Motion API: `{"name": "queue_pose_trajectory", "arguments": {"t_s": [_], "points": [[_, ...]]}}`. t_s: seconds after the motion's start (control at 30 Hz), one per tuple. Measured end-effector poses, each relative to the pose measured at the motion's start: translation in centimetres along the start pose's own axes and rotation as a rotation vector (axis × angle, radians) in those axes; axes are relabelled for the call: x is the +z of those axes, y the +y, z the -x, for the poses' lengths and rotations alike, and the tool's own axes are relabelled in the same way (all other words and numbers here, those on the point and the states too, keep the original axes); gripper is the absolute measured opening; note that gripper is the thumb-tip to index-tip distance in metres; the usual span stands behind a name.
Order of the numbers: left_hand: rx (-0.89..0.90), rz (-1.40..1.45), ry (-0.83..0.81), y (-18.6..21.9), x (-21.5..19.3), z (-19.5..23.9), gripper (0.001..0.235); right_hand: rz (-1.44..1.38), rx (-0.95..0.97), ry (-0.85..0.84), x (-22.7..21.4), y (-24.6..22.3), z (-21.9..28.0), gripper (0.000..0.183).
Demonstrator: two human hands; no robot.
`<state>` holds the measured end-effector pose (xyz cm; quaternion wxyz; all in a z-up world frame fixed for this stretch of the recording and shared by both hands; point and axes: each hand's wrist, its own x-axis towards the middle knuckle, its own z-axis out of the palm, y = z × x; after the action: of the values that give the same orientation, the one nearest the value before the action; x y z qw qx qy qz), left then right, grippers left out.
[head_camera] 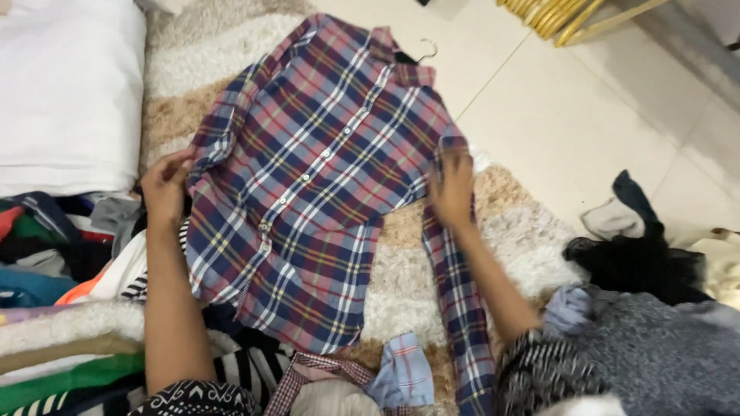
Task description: The person sits on the floor and buttons a plaid shirt, then places it on a hanger. They proceed to pick up a grey sweater, place it on a hanger, and set it aside. The person then buttons a grey checkered shirt and hangs it, followed by buttoning and hanging a light blue shirt.
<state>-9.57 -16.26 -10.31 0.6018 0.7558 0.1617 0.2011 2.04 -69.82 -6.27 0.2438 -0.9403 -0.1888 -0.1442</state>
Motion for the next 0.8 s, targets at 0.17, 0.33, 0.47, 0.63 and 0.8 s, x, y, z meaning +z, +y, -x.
{"name": "queue_pose_trajectory", "arguments": {"t_s": [0.17,0.33,0.47,0.63,0.8], "points": [[-0.006,-0.279,0.116,-1.9,-0.1,0.4,0.028,0.168,0.036,-0.186,-4.4,-5.0,20.4,0.057],[0.202,-0.447,0.067,0.3,1.8,3.2,0.05,0.109,0.262,-0.421,-10.8,-7.9,33.1,0.056],[0.403,-0.942,0.084,1.2,3.2,7.2,0.049,0.221,0.139,-0.404,-13.3,-8.2,38.9,0.06],[0.513,-1.182,0.134,2.9,3.8,14.4,0.048,0.082,0.044,-0.284,-12.8,-6.5,43.1,0.065],[0.324,-0.975,0.163,3.5,7.4,15.4,0.014,-0.014,0.301,-0.28,-12.7,-3.7,44.5,0.018]]}}
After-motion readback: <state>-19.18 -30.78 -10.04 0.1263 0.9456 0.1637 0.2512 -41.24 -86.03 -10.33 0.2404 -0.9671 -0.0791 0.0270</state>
